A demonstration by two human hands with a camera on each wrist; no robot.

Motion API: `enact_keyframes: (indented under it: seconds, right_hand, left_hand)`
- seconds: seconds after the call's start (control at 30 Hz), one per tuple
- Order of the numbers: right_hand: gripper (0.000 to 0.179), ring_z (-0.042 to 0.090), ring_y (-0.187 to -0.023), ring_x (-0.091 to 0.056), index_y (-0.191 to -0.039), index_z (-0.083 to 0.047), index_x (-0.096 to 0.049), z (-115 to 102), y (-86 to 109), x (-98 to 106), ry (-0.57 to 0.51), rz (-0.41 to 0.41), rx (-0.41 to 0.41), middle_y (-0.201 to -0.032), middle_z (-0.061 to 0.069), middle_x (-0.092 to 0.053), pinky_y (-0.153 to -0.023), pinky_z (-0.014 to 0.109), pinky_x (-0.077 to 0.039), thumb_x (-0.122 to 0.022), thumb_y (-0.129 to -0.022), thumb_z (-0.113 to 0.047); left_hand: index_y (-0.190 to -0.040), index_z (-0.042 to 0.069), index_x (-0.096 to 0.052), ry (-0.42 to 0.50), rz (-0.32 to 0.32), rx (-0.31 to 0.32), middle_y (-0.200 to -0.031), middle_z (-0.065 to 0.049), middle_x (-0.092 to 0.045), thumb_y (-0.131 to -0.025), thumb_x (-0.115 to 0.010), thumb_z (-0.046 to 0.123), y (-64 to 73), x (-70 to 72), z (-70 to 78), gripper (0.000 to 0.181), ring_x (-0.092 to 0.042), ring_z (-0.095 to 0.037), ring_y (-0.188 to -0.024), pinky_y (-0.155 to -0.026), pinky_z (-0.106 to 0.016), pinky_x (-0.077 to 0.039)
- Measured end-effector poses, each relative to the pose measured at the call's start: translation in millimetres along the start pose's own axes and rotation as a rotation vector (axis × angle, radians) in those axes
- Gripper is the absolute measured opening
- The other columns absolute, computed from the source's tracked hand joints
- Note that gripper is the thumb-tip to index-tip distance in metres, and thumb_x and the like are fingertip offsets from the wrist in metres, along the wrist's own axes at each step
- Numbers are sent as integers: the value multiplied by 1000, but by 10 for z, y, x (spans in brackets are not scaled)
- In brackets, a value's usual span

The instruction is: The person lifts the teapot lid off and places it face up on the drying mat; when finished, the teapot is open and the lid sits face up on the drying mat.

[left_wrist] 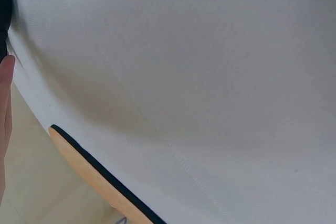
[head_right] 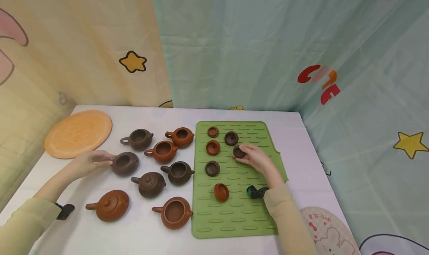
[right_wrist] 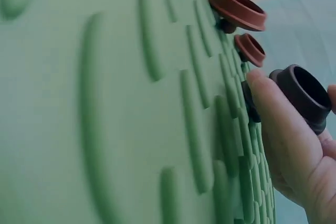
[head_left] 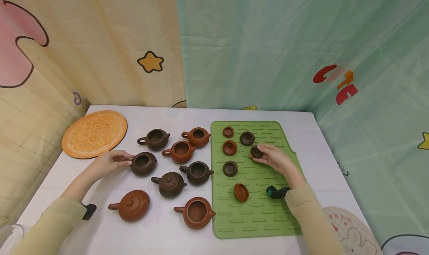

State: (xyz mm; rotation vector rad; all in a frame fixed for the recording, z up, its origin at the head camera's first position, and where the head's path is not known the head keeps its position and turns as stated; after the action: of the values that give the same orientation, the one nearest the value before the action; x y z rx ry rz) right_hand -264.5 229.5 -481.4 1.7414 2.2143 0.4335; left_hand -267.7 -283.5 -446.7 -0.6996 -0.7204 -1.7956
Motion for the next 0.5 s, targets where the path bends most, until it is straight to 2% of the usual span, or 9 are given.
enact_keyframes:
  seconds: [0.07, 0.23, 0.33, 0.5]
  right_hand:
    - [52, 18, -110, -64, -145, 12, -32, 14, 25, -9, 102, 37, 0, -148, 34, -33, -98, 32, -52, -45, -106, -19]
    - [49, 25, -108, -64, -134, 8, -51, -21, 59, -36, 336, 131, 18, -138, 27, -49, -94, 35, -54, -58, -100, -27]
    - [47, 29, -109, -65, -131, 6, -57, -43, 58, -58, 398, 150, 28, -134, 26, -54, -93, 36, -55, -61, -99, -28]
    - [42, 29, -101, -68, -126, 7, -61, 5, 31, -56, 437, 160, 3, -133, 27, -56, -88, 36, -57, -63, -98, -24]
  left_hand:
    - [-110, 3, -73, 0, -2, 3, -99, -11, -75, -89, -73, 17, 1, 0, -6, 25, -59, 8, -80, -71, -18, -50]
    - [-110, 3, -72, -2, -8, 4, -99, -11, -75, -89, -73, 17, 3, 4, -9, 25, -58, 9, -81, -72, -18, -49]
    - [-111, 3, -72, -1, -10, 1, -100, -11, -75, -89, -73, 18, 2, 4, -1, 26, -59, 9, -82, -72, -18, -50]
    - [-111, 4, -72, -1, -13, 2, -100, -11, -75, -89, -73, 18, -8, -2, -3, 26, -60, 7, -82, -72, -18, -50]
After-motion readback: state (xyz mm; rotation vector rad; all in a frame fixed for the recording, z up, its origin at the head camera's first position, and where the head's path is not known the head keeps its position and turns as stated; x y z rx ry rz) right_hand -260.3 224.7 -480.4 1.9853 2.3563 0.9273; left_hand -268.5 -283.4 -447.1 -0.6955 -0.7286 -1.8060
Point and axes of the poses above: each hand's wrist, its own y-axis away from the middle knuckle, its own x-axis out of the back of the hand, z = x × y, the point moved 8 cm from there along -y, towards the middle knuckle
